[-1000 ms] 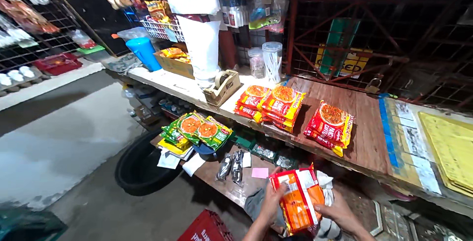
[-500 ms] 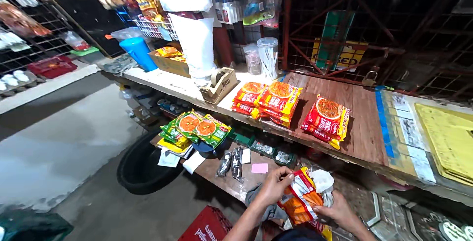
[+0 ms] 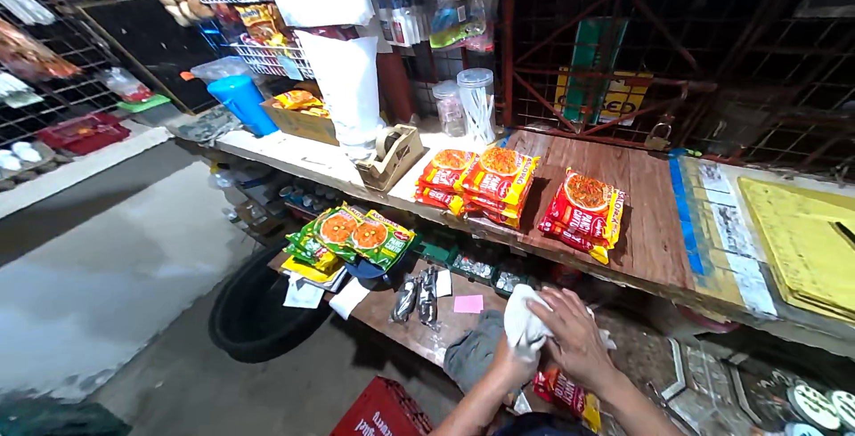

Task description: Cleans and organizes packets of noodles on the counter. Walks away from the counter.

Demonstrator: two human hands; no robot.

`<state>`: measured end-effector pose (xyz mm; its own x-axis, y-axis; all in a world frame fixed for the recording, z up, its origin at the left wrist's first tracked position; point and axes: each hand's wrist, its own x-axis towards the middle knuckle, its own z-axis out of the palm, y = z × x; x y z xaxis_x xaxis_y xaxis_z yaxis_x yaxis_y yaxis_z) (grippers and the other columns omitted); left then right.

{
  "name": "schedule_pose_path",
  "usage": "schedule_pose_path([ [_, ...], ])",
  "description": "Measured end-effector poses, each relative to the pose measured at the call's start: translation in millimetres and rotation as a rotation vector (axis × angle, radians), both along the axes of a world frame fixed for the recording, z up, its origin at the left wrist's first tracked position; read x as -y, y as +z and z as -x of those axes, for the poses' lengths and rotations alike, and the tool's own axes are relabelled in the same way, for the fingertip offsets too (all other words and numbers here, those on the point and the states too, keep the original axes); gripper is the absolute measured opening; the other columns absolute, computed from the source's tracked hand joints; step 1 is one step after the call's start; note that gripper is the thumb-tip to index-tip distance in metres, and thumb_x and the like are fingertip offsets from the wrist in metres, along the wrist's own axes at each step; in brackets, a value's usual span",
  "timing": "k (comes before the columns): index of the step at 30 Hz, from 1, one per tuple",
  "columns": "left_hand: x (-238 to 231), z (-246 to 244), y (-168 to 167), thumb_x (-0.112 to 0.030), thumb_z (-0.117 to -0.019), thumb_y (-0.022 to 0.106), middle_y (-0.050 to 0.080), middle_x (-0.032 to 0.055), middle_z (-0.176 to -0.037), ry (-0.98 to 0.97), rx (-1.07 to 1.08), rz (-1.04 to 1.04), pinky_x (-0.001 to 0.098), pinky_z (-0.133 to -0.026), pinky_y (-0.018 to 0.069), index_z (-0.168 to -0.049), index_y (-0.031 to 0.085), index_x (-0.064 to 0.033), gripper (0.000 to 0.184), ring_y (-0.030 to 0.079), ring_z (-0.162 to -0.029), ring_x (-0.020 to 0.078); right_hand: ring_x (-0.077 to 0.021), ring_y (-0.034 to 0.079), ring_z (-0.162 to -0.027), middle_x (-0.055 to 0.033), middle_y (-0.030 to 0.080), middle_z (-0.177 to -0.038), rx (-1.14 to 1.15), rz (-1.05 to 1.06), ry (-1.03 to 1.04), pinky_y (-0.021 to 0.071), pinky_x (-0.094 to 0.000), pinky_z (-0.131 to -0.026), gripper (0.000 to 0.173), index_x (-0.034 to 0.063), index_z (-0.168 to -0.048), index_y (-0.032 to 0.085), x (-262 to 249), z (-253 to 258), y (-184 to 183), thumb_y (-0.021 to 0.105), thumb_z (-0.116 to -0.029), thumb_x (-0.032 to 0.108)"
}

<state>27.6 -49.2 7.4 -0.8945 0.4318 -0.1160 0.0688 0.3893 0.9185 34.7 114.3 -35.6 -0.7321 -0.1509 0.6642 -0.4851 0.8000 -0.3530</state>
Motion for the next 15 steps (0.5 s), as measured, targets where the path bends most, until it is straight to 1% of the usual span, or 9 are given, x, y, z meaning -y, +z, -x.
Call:
schedule_pose_path([
  [2,-7,10,-4,-0.009,-0.0974,0.060,0.066,0.0251,-0.118,-0.052,-0.015,0.029,0.0407,-0.105,0.0473,-0.122,0.063,0.0118,0.032,0.064,-0.115,0.0264,-0.0302,0.073,-0.100,-0.0140,0.075,-0.111,0.080,0.116,-0.058,0.0592,-0.0493,-0.086,0.038,0.0061,-0.121,0.074,-5,14,5,0.054,-0.0955,0.027],
  [3,-9,15,-14,-0.012,-0.0997,0.058,0.071,0.0179,-0.104,-0.063,-0.094,-0.036,0.0359,-0.093,0.0519,-0.109,0.069,0.0074,0.025,0.068,-0.099,0.0189,-0.0324,0.073,-0.100,-0.0172,0.074,-0.111,0.193,0.202,-0.100,0.0591,-0.0517,-0.086,0.037,0.0012,-0.123,0.071,-11,19,9,0.057,-0.0949,0.020],
  [4,-9,18,-20,-0.012,-0.1015,0.055,0.071,0.0101,-0.098,-0.090,-0.126,-0.129,0.0277,-0.086,0.0531,-0.105,0.070,0.0035,0.022,0.066,-0.090,0.0095,-0.0348,0.071,-0.105,-0.0205,0.072,-0.116,0.293,0.294,-0.142,0.0570,-0.0545,-0.091,0.036,-0.0020,-0.126,0.069,-21,23,10,0.059,-0.0956,0.014],
  [6,-7,18,-19,-0.007,-0.1026,0.051,0.068,0.0033,-0.093,-0.059,-0.074,-0.315,0.0217,-0.081,0.0540,-0.105,0.067,0.0022,0.019,0.064,-0.084,0.0023,-0.0302,0.068,-0.115,-0.0221,0.069,-0.124,0.365,0.523,-0.232,0.0532,-0.0499,-0.102,0.037,-0.0064,-0.129,0.065,-46,27,3,0.060,-0.0964,0.010],
  [8,-1,20,-14,-0.005,-0.1034,0.044,0.067,0.0004,-0.098,0.019,0.059,-0.488,0.0225,-0.081,0.0558,-0.109,0.061,0.0012,0.020,0.065,-0.085,0.0017,-0.0218,0.067,-0.109,-0.0225,0.068,-0.120,0.385,0.840,-0.357,0.0529,-0.0408,-0.099,0.034,-0.0116,-0.128,0.060,-67,22,5,0.051,-0.1014,0.008],
  [10,4,21,-13,-0.008,-0.1053,0.036,0.067,-0.0034,-0.091,0.106,0.219,-0.637,0.0260,-0.075,0.0598,-0.112,0.055,-0.0053,0.020,0.068,-0.079,0.0045,-0.0125,0.063,-0.104,-0.0171,0.064,-0.118,0.414,1.162,-0.440,0.0525,-0.0330,-0.095,0.040,-0.0108,-0.134,0.052,-78,8,7,0.033,-0.1098,0.015],
  [12,5,22,-14,-0.010,-0.1077,0.029,0.070,-0.0008,-0.091,0.180,0.323,-0.746,0.0298,-0.075,0.0619,-0.117,0.051,-0.0068,0.024,0.071,-0.080,0.0093,-0.0045,0.067,-0.099,-0.0021,0.068,-0.113,0.450,1.421,-0.294,0.0588,-0.0280,-0.088,0.051,0.0013,-0.137,0.047,-81,-7,1,0.021,-0.1117,0.037],
  [14,3,21,-16,-0.010,-0.1087,0.023,0.072,0.0027,-0.094,0.260,0.395,-0.814,0.0312,-0.076,0.0628,-0.122,0.047,-0.0054,0.028,0.073,-0.082,0.0120,-0.0037,0.068,-0.098,0.0002,0.069,-0.110,0.576,1.492,-0.143,0.0598,-0.0271,-0.086,0.060,0.0023,-0.139,0.043,-72,-20,-10,0.031,-0.1069,0.052],
  [15,1,20,-16,-0.010,-0.1093,0.022,0.071,0.0034,-0.095,0.299,0.426,-0.827,0.0311,-0.077,0.0626,-0.124,0.046,-0.0048,0.029,0.073,-0.083,0.0121,-0.0043,0.067,-0.100,-0.0017,0.067,-0.113,0.653,1.483,-0.089,0.0586,-0.0270,-0.088,0.061,-0.0004,-0.143,0.037,-66,-26,-16,0.039,-0.1052,0.047],
])
